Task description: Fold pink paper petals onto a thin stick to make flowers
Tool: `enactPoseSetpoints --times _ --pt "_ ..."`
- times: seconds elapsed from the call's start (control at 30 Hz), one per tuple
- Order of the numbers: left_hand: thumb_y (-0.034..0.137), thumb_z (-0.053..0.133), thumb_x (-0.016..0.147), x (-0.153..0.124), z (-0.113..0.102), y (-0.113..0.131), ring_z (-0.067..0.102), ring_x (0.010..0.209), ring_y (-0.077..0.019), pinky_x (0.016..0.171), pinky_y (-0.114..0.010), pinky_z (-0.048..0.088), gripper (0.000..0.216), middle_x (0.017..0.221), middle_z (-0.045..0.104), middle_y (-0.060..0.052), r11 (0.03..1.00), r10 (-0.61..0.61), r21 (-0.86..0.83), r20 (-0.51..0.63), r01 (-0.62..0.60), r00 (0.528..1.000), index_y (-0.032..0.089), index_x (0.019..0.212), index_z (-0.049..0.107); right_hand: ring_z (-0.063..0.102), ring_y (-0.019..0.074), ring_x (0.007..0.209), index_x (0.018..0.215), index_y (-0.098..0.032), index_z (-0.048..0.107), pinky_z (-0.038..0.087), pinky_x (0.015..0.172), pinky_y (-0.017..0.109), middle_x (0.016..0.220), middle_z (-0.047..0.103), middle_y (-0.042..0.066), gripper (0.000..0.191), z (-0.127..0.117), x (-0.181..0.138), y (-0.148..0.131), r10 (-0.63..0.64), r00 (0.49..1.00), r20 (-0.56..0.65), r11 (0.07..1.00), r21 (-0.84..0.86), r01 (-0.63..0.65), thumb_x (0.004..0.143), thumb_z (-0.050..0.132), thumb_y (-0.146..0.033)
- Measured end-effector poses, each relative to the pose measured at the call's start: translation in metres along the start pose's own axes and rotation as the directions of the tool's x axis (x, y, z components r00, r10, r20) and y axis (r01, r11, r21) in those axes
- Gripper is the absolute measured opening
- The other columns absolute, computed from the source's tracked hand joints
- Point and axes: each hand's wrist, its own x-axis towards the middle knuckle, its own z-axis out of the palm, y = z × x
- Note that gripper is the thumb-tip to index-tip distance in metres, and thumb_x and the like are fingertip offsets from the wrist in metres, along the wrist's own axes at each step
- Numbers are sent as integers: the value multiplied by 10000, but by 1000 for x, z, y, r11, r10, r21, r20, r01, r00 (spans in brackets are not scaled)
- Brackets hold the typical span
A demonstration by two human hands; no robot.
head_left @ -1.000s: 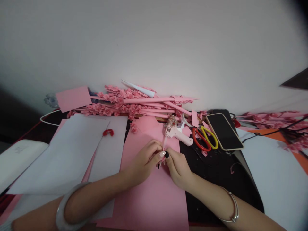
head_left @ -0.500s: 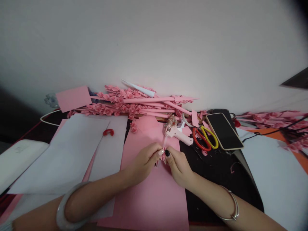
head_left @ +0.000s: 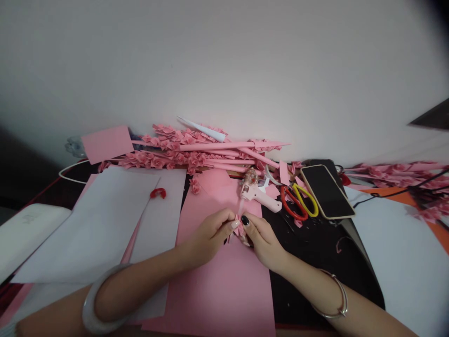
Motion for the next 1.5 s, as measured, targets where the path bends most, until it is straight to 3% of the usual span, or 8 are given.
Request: enactPoseSetpoints --times 0.37,0.6,0.9,1.33,1.5 --pt "272 394 927 0 0 2 408 583 -93 568 -219 330 260 623 441 45 998 14 67 -58 -10 998 171 695 452 282 76 488 671 -174 436 232 468 216 571 335 -58 356 -3 5 -5 -3 1000 11 999 -44 4 927 416 -421" --pt "372 363 935 1 -3 0 367 533 -89 520 -221 311 302 600 415 53 992 -107 -70 24 108 994 177 722 451 254 72 479 686 -180 415 229 460 212 577 335 -63 350 -6 7 -2 36 996 80 997 65 -41 930 410 -431" --pt "401 348 931 4 -3 1 364 515 -89 507 -225 325 312 597 447 47 972 -129 -187 66 139 990 180 727 430 269 71 489 699 -181 400 238 457 205 590 332 -62 353 -9 8 -1 47 990 132 997 54 -55 923 414 -454" --pt "383 343 934 1 -3 2 361 507 -88 503 -223 318 316 582 400 57 991 -127 -52 6 127 992 186 698 413 310 70 480 715 -176 421 267 463 202 570 372 -63 338 -11 9 -2 85 983 165 996 14 -88 933 401 -433" --pt "342 363 933 -2 -1 3 385 528 -86 508 -218 316 299 607 432 48 994 -111 16 3 111 994 176 695 435 292 64 445 656 -177 411 260 443 202 518 355 -73 397 -8 9 -3 94 990 101 996 -11 -94 924 394 -469"
